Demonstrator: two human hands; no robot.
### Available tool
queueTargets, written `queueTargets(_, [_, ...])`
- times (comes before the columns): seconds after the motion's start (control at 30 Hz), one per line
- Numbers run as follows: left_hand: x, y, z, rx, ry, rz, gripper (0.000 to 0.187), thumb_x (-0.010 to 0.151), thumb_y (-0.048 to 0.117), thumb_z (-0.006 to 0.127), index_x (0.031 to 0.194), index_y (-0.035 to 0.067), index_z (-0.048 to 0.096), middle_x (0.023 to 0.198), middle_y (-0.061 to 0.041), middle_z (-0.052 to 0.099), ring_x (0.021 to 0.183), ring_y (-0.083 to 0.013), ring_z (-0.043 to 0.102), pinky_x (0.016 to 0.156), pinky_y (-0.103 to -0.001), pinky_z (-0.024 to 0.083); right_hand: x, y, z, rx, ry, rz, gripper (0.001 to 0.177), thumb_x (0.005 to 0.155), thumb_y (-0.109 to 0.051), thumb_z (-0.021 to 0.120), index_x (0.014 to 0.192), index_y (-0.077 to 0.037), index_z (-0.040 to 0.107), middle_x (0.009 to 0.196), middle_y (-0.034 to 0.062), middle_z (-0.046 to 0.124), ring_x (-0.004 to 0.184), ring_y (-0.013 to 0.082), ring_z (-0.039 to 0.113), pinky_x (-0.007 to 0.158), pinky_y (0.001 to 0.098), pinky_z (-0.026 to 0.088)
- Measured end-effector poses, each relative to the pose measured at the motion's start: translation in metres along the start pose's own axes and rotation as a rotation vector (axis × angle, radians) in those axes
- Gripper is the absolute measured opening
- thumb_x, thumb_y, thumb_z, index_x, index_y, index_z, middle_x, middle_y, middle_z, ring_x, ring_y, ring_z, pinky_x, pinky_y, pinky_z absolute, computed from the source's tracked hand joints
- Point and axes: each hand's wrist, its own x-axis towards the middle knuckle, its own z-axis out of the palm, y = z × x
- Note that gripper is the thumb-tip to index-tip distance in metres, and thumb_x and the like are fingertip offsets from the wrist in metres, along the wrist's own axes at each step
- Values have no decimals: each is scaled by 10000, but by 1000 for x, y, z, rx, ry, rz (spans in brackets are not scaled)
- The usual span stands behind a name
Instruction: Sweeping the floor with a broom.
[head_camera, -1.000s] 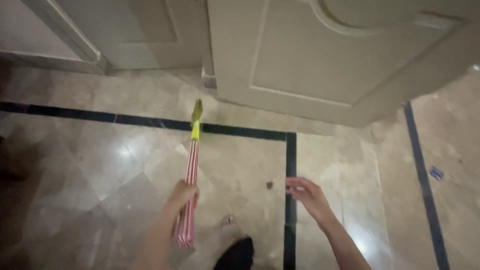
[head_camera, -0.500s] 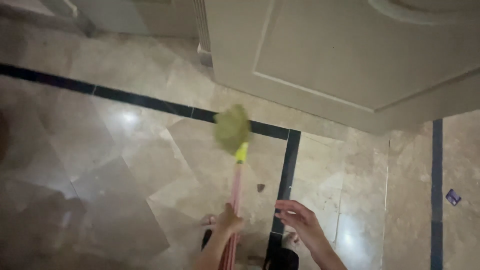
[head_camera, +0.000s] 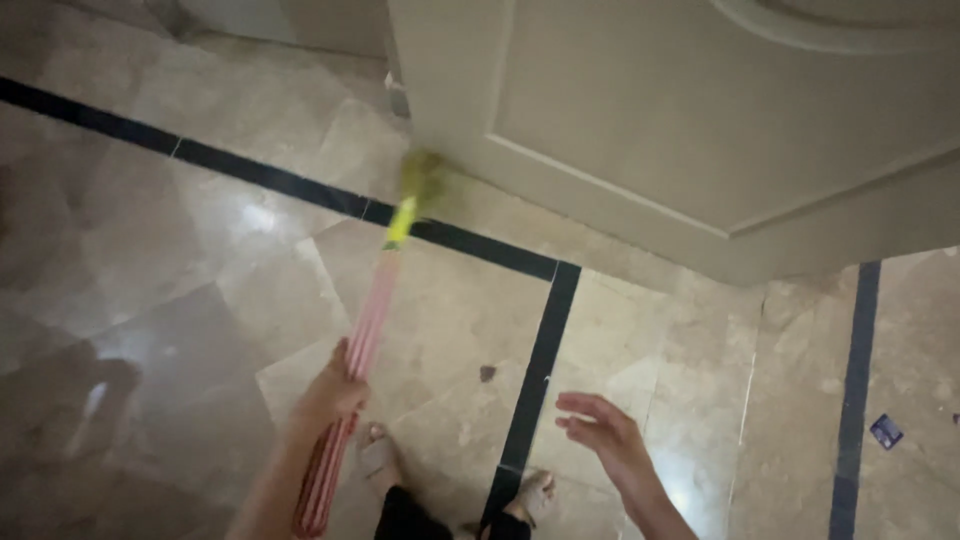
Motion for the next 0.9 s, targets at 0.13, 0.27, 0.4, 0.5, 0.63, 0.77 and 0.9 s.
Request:
queueTargets(0.13, [136,-54,63,393,248,-76,1123,822,224,735,1646,61,-10,1196,-285,674,1038,-377,707,861,-421,588,-3,19,-21,52,62,141,361,946,-156,627,1289,-56,682,1269,92,753,1145,214,738,986,340,554])
queueTargets(0.27, [157,-54,210,373,153,99,1283,760,573,812,1592,54,-14,1301,-304,603,1187,-437,624,949,-470,541,3,52,-41,127,42,140,393,919,-128,633,1304,-48,663,1293,97,730,1136,245,738,978,378,568])
queueTargets(0.4, [45,16,258,303,-82,75,1100,758,189,712,1637,169,51,1196,-286,679,1100,-418,686,923,-438,585,-21,16,-24,57,77,185,383,942,-156,612,1306,-56,674,1294,98,736,1182,221,719,1019,359,544])
queueTargets(0.5, [50,27,219,115,-468,-12,844,786,138,687,1532,1,318,978,-189,690,829,-284,680,712,-356,587,-17,2,-15,45,77,190,379,945,-170,612,1308,-77,673,1303,80,735,1202,208,707,1042,351,534])
queueTargets(0.63, [-87,102,51,-430,-564,10,828,803,86,652,1579,128,364,831,-100,639,594,-148,601,524,-256,544,-14,-15,4,84,42,79,379,947,-176,607,1304,-67,668,1303,80,724,1196,220,701,1037,366,523])
queueTargets(0.77, [-78,94,-28,-187,-420,-23,1021,801,52,643,1672,245,145,1137,51,668,623,-151,562,508,-291,506,-5,-20,28,82,62,110,379,948,-188,607,1302,-68,672,1304,69,725,1203,209,698,1048,357,523])
queueTargets(0.9, [-11,66,-70,372,29,-3,1007,846,52,610,1699,231,103,1165,-151,700,803,-321,724,678,-395,600,15,-14,59,88,87,220,379,959,-210,598,1308,-81,668,1300,60,729,1207,201,701,1055,346,528])
